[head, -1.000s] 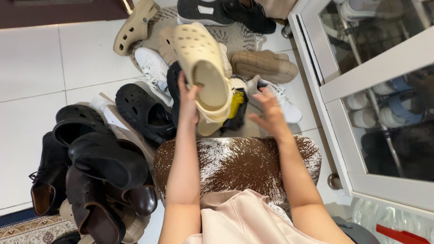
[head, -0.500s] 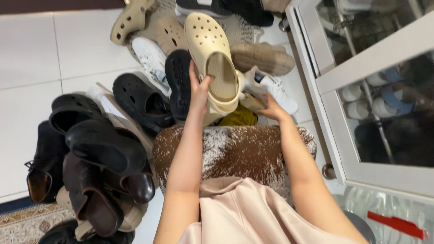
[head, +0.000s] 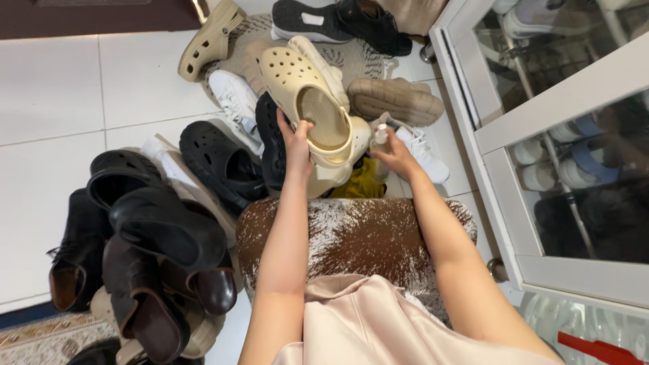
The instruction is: The person sits on a patterned ottoman and cleans several pairs of shoes using a spray bottle and a yellow cloth. They spray the soles and uppers of black and beige clogs and a black dress shoe, then wipe them thoroughly before placing them back on the floor.
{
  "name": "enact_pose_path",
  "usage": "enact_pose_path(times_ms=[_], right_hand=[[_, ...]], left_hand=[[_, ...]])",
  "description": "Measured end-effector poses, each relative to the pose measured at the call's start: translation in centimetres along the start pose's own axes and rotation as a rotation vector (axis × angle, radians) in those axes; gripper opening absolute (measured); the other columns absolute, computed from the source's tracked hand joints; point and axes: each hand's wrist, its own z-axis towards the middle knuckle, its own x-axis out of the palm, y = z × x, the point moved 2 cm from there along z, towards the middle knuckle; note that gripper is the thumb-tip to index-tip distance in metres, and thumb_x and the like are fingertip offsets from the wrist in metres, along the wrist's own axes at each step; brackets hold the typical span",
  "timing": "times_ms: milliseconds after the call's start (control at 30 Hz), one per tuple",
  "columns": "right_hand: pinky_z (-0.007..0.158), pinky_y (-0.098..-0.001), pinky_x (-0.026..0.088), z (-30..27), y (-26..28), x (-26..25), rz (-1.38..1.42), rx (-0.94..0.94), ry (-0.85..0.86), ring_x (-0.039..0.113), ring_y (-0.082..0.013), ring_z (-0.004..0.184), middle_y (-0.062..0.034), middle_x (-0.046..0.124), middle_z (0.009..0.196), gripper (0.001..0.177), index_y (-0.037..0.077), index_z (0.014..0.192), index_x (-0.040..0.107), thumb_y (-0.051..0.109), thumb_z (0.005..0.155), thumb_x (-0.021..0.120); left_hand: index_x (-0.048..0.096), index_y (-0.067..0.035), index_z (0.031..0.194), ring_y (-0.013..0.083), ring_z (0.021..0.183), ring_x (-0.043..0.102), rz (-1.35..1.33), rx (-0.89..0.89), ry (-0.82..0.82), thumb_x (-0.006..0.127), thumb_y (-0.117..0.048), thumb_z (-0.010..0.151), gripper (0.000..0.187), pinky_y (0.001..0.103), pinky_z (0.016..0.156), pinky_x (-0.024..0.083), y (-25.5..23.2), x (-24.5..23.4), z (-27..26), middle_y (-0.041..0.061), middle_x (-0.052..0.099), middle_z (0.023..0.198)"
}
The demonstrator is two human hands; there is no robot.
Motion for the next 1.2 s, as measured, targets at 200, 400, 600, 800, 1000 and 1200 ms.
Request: enact_pose_path(times_ms=[200,400,600,800,1000,1200], right_hand=[[0.097,-0.0390,0.052,-0.9,9.2,-4.3,0.721,-0.035,-0.077,0.063,-0.0212,0.109,-0.0131,0.063,0.114,0.074,0.024,0.152,0.027,0.015,0.092,0.069],[0.093,-0.0444,0.059,-0.3,15.8,-4.7,0.877,-0.039,-0.004,0.069,-0.0258,0.101,-0.0161,0.065,0.115,0.083,0.028,0.161,0.025,0.008,0.088,0.060],[0.085,-0.0330,0.059,-0.3,16.9,-4.9,0.616,0.022,-0.071,0.066,-0.0151,0.092,-0.0079,0.064,0.107,0.076,0.026,0.161,0.035,0.003,0.090,0.053],[0.066,-0.0229,0.049,0.0,18.3,-3.0,0.258,0.193,-0.066,0.059,-0.0051,0.079,0.0007,0.064,0.104,0.044,0.014,0.140,0.057,0.008,0.096,0.059],[0.069,-0.0213,0.052,1.1,19.5,-2.2,0.249,0.118,-0.148,0.061,-0.0038,0.082,0.0017,0.059,0.098,0.040,0.011,0.138,0.056,0.006,0.098,0.059],[0.078,-0.0234,0.055,0.4,19.3,-3.1,0.243,0.028,-0.112,0.060,-0.0056,0.089,-0.0020,0.059,0.097,0.044,0.012,0.143,0.056,0.005,0.100,0.057]], left_hand=[[0.011,-0.010,0.164,0.0292,0.147,0.037,0.160,0.116,0.108,0.060,-0.005,0.086,0.093,0.036,0.116,0.034,1.9,1.8,0.2,0.020,0.027,0.167],[0.013,-0.012,0.165,0.0288,0.150,0.035,0.206,0.118,0.122,0.060,-0.005,0.088,0.091,0.036,0.118,0.032,2.9,1.6,-0.5,0.018,0.026,0.168],[0.013,-0.013,0.165,0.0290,0.148,0.040,0.311,0.241,0.144,0.063,-0.005,0.087,0.093,0.036,0.117,0.036,2.8,2.0,-1.2,0.020,0.029,0.166],[0.011,-0.011,0.165,0.0308,0.134,0.058,0.438,0.279,0.179,0.068,-0.010,0.084,0.098,0.035,0.108,0.048,3.0,2.3,-2.0,0.024,0.045,0.156],[0.013,-0.009,0.164,0.0305,0.131,0.060,0.449,0.295,0.153,0.067,-0.010,0.082,0.099,0.034,0.106,0.049,3.4,2.1,-1.4,0.025,0.049,0.152],[0.013,-0.011,0.165,0.0311,0.137,0.054,0.348,0.307,0.180,0.067,-0.008,0.085,0.096,0.036,0.111,0.046,4.7,2.1,-1.0,0.025,0.044,0.157]])
